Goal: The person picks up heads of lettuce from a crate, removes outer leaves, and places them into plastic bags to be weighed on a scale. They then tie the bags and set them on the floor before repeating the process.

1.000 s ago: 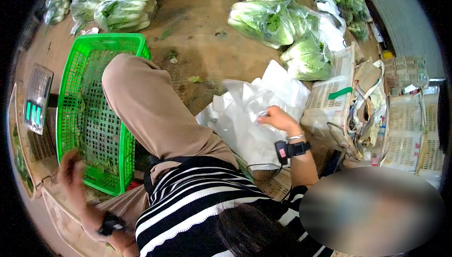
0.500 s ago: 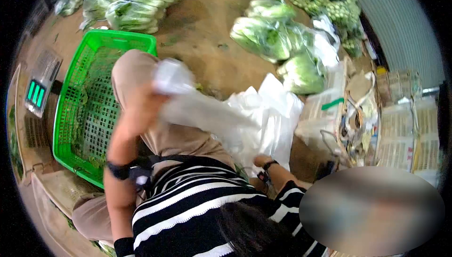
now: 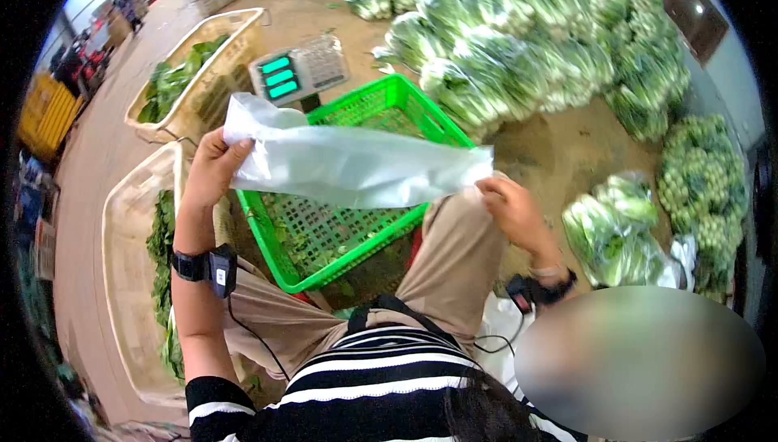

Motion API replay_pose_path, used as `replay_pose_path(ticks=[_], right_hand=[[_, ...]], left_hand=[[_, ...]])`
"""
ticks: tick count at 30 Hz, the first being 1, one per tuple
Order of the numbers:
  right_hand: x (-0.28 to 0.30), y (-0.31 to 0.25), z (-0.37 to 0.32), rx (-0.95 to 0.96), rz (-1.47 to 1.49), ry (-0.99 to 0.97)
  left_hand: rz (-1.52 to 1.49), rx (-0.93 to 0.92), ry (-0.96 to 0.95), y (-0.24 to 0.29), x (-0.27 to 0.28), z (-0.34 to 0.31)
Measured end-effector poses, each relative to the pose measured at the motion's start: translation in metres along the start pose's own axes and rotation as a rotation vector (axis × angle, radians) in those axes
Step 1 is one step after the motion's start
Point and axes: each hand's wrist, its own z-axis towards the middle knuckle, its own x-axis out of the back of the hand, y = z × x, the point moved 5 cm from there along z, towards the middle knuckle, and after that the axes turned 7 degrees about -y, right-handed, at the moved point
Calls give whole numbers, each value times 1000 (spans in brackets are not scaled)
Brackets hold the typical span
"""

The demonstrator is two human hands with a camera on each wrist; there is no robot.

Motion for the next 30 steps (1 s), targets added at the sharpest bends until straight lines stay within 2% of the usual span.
replay_pose_path(ticks=[1,3,4,6,7,9,10,12,13,14,15,16,17,19,21,23,25,27,29,30], right_hand=[[-15,-6,33,-14,-171,-87],[-63,6,91,101,144,-163],[-81,2,109,130,143,-174],[-118,-6,132,3,909,-394],[-123,-12,138,19,903,-420],[-127,-28,145,39,1179,-471],[-123,-26,156,45,1136,-379],[-104,-27,173,49,1000,-368],[-98,-30,182,46,872,-323],[-102,-37,188,56,864,-348],[-102,-38,191,25,863,-277],[-103,-37,193,-7,859,-204],[-111,-37,193,1,849,-219],[-134,-33,192,-28,906,-88],[-160,-52,186,53,867,-206],[-178,-64,172,58,723,-313],[-202,-74,164,38,1116,-336],[-210,-65,168,42,1004,-355],[-218,-65,167,-110,1229,-460],[-215,-71,161,-220,1189,-392]], left_hand=[[-5,-35,21,3,8,-9],[8,-53,54,7,25,-24],[-5,-57,50,6,36,-31],[35,-38,146,3,55,-41],[52,-1,170,1,62,-46],[45,79,281,-6,76,-47],[150,141,388,-12,82,-45],[340,421,313,-43,97,-39],[403,488,290,-64,98,-34],[857,355,386,-99,107,-30],[1046,391,370,-101,94,-29],[1100,355,454,-87,80,-27],[1155,315,540,-72,66,-24],[817,187,448,-79,34,-14],[457,223,101,-67,-28,-5],[168,137,153,-93,-65,-8],[55,308,145,-97,-73,-10],[0,317,165,-116,-75,-10],[-134,236,142,-120,-78,-10],[52,200,141,-115,-76,-10]])
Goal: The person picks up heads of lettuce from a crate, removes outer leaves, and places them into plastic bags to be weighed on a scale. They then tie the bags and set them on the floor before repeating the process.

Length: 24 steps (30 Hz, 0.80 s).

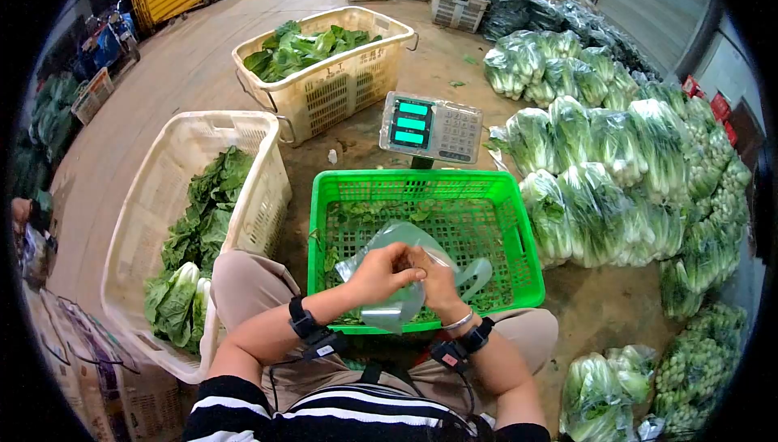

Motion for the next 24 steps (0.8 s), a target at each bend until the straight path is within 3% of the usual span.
replay_pose_path(ticks=[4,9,14,16,20,24], right_hand=[[28,23,7,-24,-263,-15],[6,-9,-10,92,-426,-60],[5,-14,-8,117,-563,-161],[12,-16,-6,222,-502,-151],[4,-15,0,223,-407,-243],[10,0,-14,255,-674,-213]], left_hand=[[-333,148,-222,4,2,2],[-389,49,-209,10,5,-4],[-293,45,-168,13,24,-5],[-191,95,-95,17,34,-8],[-143,83,7,13,35,-7],[126,135,-198,26,11,-10]])
